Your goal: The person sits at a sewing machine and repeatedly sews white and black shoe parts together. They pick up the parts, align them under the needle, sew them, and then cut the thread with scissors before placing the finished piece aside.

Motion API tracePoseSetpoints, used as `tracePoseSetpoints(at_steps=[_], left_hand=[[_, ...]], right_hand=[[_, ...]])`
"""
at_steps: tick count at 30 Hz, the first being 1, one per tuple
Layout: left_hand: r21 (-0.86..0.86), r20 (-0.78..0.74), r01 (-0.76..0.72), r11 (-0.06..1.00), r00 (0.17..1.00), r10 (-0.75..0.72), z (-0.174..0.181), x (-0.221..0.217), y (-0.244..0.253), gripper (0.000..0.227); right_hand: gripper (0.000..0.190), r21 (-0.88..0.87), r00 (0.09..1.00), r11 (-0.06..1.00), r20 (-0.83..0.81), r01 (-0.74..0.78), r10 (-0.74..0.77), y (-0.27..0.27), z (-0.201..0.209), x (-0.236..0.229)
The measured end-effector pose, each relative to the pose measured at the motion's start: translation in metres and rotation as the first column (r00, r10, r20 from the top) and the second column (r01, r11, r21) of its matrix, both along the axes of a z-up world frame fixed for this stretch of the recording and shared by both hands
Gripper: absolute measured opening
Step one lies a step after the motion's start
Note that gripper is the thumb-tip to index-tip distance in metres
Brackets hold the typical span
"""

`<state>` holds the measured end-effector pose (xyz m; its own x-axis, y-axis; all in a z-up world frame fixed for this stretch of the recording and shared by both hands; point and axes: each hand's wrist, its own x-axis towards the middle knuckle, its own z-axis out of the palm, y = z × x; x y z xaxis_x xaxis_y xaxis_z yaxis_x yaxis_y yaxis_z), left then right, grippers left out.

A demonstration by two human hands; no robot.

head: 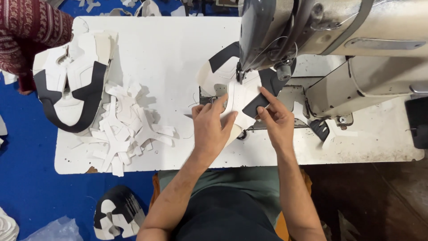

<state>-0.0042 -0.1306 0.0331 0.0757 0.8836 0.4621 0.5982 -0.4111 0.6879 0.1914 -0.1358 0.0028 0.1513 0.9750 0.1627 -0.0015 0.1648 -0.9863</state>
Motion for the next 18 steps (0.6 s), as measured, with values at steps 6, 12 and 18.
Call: tracePoseSetpoints(at_steps=[6,12,18], left_hand=[[-0.014,0.016,-0.009,1.000,1.000,0.009,0.005,0.007,0.001,0.048],[0.011,-0.005,-0.023,1.000,1.000,0.023,0.008,0.013,0.009,0.045],[0.033,-0.026,-0.039,0.999,0.999,0.040,0.017,0.020,0.021,0.046]], right_hand=[[0.049,-0.021,0.997,1.000,0.082,-0.003,0.005,0.006,-0.002,0.009],[0.048,-0.027,0.995,1.000,0.101,-0.003,0.006,0.019,0.007,0.011],[0.045,-0.014,0.996,1.000,0.088,-0.013,0.014,0.033,0.012,0.014]])
